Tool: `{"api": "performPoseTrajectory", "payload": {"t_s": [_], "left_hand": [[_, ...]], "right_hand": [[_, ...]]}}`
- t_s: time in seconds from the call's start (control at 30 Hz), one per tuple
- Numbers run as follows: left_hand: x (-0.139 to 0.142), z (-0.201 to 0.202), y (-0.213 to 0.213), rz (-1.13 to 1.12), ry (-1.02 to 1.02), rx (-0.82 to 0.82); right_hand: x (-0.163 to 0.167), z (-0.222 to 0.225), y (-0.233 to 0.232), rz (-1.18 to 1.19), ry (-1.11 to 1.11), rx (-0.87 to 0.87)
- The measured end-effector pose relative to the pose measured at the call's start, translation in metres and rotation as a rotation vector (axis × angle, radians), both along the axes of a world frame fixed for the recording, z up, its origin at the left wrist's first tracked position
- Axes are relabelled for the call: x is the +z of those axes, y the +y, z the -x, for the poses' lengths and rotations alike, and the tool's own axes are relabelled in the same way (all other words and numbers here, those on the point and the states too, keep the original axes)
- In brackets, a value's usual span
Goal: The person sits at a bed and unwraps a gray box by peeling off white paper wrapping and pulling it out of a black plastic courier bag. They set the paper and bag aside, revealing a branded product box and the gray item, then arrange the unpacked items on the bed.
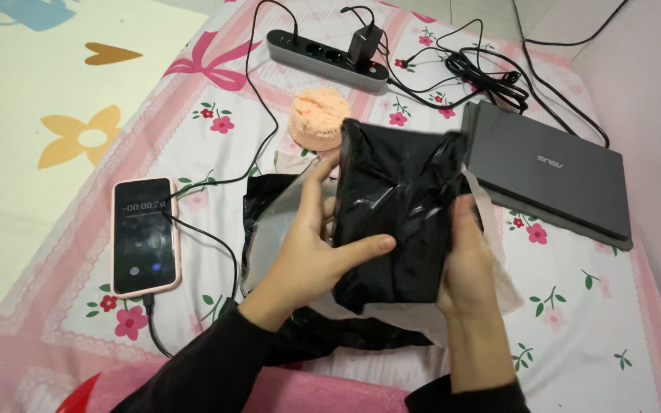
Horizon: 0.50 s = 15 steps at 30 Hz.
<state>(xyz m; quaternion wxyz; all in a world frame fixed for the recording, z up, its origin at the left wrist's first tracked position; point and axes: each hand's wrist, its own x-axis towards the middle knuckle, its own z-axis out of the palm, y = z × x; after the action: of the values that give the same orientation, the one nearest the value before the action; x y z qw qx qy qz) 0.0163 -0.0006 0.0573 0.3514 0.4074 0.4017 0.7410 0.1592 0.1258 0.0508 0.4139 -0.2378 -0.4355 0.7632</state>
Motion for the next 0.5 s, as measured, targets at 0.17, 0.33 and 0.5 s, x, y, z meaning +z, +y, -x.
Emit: {"api": "performPoseTrajectory", "payload": {"t_s": [0.17,0.33,0.5], "left_hand": [[-0.019,-0.007,0.006,0.023,0.538,0.379],[-0.021,-0.019,0.006,0.056,0.515,0.437],[-0.019,-0.025,0.005,0.070,0.456,0.460]], "right_hand": [[-0.006,-0.010,0.015,0.194,0.260,-0.278],[-0.004,-0.018,0.006,-0.261,0.056,-0.229],[-0.012,0.007,-0.017,-0.586,-0.374,-0.272]]}}
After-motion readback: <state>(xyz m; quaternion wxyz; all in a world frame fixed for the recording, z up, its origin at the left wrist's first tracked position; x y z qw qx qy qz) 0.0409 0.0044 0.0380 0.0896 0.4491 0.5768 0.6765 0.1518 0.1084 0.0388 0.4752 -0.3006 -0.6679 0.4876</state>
